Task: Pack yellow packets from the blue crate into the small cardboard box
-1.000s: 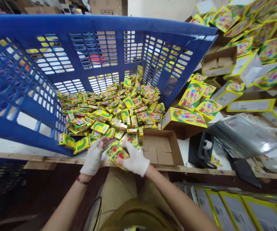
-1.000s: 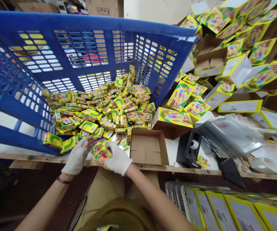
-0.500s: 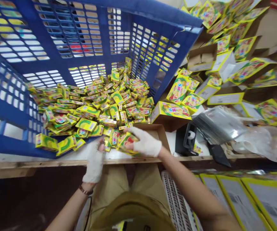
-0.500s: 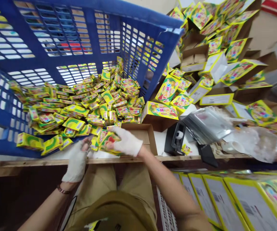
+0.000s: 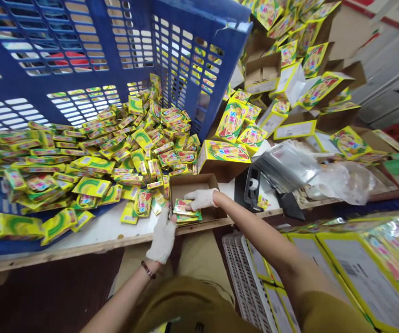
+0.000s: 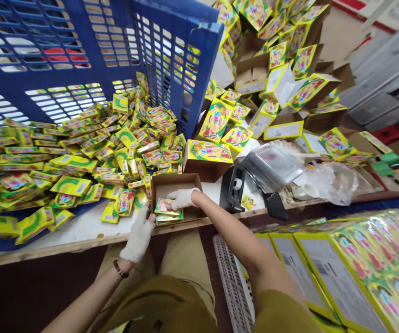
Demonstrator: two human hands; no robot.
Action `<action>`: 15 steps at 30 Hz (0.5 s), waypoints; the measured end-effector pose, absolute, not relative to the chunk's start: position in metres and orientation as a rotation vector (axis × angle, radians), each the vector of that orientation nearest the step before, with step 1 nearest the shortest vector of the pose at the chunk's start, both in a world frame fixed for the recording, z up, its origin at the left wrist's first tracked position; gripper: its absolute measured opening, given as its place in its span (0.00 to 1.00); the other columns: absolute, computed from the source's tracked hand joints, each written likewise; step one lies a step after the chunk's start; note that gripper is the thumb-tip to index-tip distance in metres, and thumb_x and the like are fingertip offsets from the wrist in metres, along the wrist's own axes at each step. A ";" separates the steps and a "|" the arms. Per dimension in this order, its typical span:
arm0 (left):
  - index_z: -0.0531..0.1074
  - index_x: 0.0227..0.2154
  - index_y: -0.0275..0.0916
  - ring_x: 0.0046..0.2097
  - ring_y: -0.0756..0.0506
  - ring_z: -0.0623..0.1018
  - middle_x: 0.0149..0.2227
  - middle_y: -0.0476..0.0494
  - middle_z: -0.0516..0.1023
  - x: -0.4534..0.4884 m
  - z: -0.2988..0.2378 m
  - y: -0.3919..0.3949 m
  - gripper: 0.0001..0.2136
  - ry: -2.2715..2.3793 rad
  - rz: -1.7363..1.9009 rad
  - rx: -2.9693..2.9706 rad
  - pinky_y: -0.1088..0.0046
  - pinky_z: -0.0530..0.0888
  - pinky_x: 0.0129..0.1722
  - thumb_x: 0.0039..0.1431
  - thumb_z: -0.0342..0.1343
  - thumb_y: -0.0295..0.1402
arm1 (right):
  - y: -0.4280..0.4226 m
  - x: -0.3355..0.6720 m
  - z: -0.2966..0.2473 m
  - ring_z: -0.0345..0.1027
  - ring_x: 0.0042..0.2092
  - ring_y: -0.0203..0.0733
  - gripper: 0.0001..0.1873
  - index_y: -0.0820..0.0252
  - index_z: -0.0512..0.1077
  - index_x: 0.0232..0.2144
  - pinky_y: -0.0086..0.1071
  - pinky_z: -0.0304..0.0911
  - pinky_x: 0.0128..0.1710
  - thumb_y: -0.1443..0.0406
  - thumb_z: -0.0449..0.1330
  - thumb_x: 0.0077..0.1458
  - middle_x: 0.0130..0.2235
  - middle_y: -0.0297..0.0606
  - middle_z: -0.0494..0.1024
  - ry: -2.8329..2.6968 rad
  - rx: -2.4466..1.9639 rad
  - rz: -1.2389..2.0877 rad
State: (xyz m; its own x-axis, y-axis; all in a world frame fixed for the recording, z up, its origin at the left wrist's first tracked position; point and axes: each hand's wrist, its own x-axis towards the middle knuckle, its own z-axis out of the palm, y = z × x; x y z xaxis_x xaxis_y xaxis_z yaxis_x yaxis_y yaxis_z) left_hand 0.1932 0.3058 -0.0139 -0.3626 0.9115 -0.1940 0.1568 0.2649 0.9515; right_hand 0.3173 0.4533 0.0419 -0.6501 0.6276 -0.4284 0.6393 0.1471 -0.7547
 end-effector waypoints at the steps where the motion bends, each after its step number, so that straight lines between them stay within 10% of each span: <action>1: 0.64 0.61 0.41 0.68 0.40 0.59 0.65 0.41 0.64 0.191 -0.015 0.306 0.26 1.725 1.146 0.989 0.58 0.55 0.68 0.61 0.48 0.43 | 0.452 0.321 0.041 0.70 0.37 0.37 0.12 0.66 0.76 0.34 0.29 0.62 0.37 0.62 0.61 0.50 0.35 0.37 0.80 2.368 1.326 -1.566; 15: 0.68 0.57 0.40 0.69 0.39 0.58 0.64 0.40 0.66 0.185 -0.012 0.307 0.25 1.716 1.103 0.955 0.58 0.55 0.68 0.59 0.49 0.45 | 0.415 0.344 0.038 0.68 0.56 0.50 0.35 0.63 0.60 0.64 0.37 0.63 0.54 0.65 0.58 0.53 0.60 0.48 0.70 2.241 1.348 -1.431</action>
State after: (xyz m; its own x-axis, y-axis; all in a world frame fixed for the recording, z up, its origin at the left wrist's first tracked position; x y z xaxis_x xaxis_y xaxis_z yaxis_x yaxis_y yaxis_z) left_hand 0.1852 0.3065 -0.0122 -0.3369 0.9068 -0.2532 0.1458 0.3159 0.9375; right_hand 0.3443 0.4150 0.0377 -0.5811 0.5988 -0.5511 0.7518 0.1359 -0.6452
